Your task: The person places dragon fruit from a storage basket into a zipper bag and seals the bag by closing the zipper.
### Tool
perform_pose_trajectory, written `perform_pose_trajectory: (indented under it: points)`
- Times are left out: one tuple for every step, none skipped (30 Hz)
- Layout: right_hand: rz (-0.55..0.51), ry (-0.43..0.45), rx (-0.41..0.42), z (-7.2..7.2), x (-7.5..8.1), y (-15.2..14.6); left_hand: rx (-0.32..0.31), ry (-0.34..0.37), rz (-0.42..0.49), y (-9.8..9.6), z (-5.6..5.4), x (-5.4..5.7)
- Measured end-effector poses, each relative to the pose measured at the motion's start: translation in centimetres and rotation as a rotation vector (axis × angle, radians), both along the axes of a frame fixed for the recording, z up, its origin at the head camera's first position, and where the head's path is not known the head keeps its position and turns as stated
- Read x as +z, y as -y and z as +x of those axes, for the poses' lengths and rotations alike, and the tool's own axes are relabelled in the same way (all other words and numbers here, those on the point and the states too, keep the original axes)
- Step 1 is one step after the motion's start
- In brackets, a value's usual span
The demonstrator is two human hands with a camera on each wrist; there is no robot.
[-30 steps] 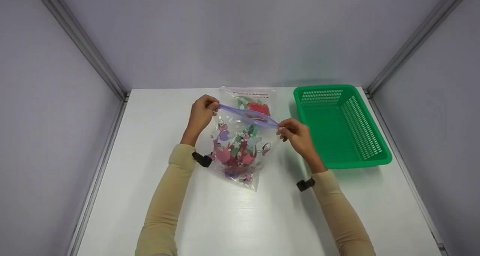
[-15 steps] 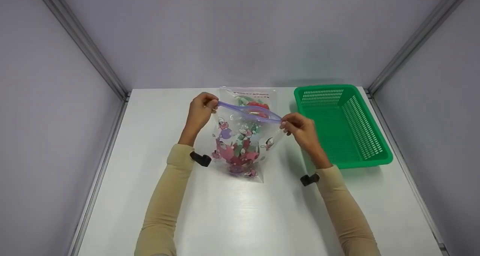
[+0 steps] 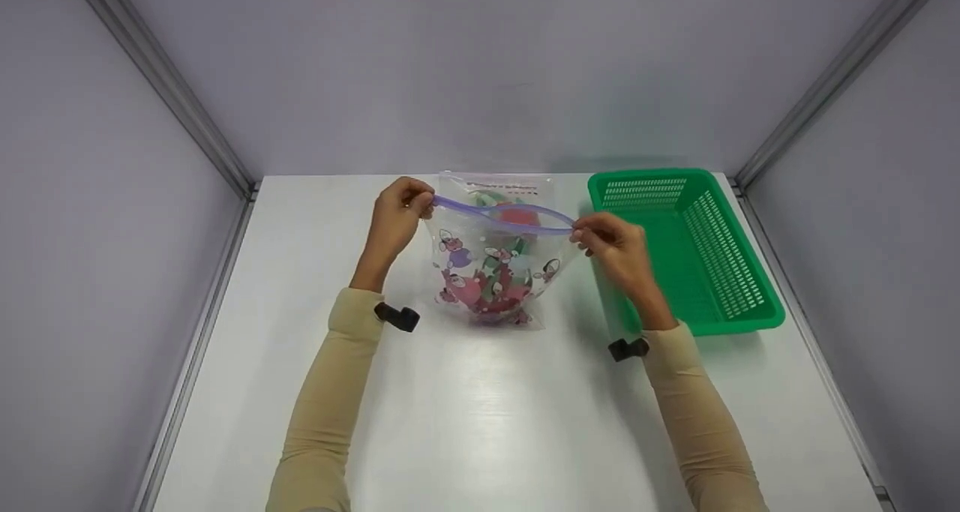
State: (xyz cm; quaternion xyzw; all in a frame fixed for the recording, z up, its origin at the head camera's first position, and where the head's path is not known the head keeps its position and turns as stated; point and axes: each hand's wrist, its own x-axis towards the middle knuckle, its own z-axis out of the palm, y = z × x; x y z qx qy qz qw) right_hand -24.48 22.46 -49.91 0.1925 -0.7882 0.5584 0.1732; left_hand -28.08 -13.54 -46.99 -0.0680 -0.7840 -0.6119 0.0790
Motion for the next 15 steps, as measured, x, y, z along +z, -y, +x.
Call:
perform_pose_trajectory:
  points:
    - [-0.002, -0.023, -0.006, 0.0, 0.1, 0.1, 0.001, 0.0, 0.011, 0.1, 0.0, 0.0]
    - [-0.006, -0.05, -0.014, 0.0, 0.2, 0.1, 0.002, -0.002, 0.02, 0.1, 0.1, 0.0]
    - [-0.008, -0.079, -0.024, -0.1, 0.3, 0.2, 0.002, -0.005, 0.029, 0.2, 0.1, 0.0]
    - [-0.007, -0.105, -0.036, -0.1, 0.4, 0.3, 0.001, -0.007, 0.037, 0.2, 0.1, 0.0]
    - [-0.002, -0.132, -0.049, 0.0, 0.6, 0.4, -0.001, -0.01, 0.045, 0.3, 0.1, 0.0]
    - [0.001, -0.156, -0.06, 0.0, 0.8, 0.5, -0.004, -0.013, 0.052, 0.3, 0.2, -0.1]
    - [0.0, -0.175, -0.069, 0.1, 1.0, 0.6, -0.007, -0.015, 0.053, 0.3, 0.2, -0.1]
    - [0.004, -0.189, -0.078, 0.3, 1.4, 0.7, -0.008, -0.016, 0.049, 0.4, 0.3, -0.1]
    - [0.01, -0.196, -0.088, 0.5, 1.7, 0.9, -0.006, -0.017, 0.044, 0.4, 0.3, -0.1]
    - [0.017, -0.201, -0.096, 0.8, 2.0, 1.0, -0.001, -0.017, 0.038, 0.4, 0.4, -0.2]
    - [0.024, -0.206, -0.102, 1.0, 2.2, 1.0, 0.004, -0.017, 0.034, 0.4, 0.4, -0.3]
    - [0.026, -0.206, -0.106, 1.2, 2.4, 1.1, 0.01, -0.018, 0.031, 0.5, 0.5, -0.4]
    - [0.03, -0.206, -0.108, 1.3, 2.6, 1.1, 0.016, -0.019, 0.028, 0.5, 0.6, -0.4]
    - [0.036, -0.204, -0.109, 1.5, 2.7, 1.1, 0.019, -0.02, 0.028, 0.5, 0.6, -0.5]
    - [0.04, -0.202, -0.11, 1.5, 2.7, 1.1, 0.021, -0.021, 0.029, 0.5, 0.7, -0.5]
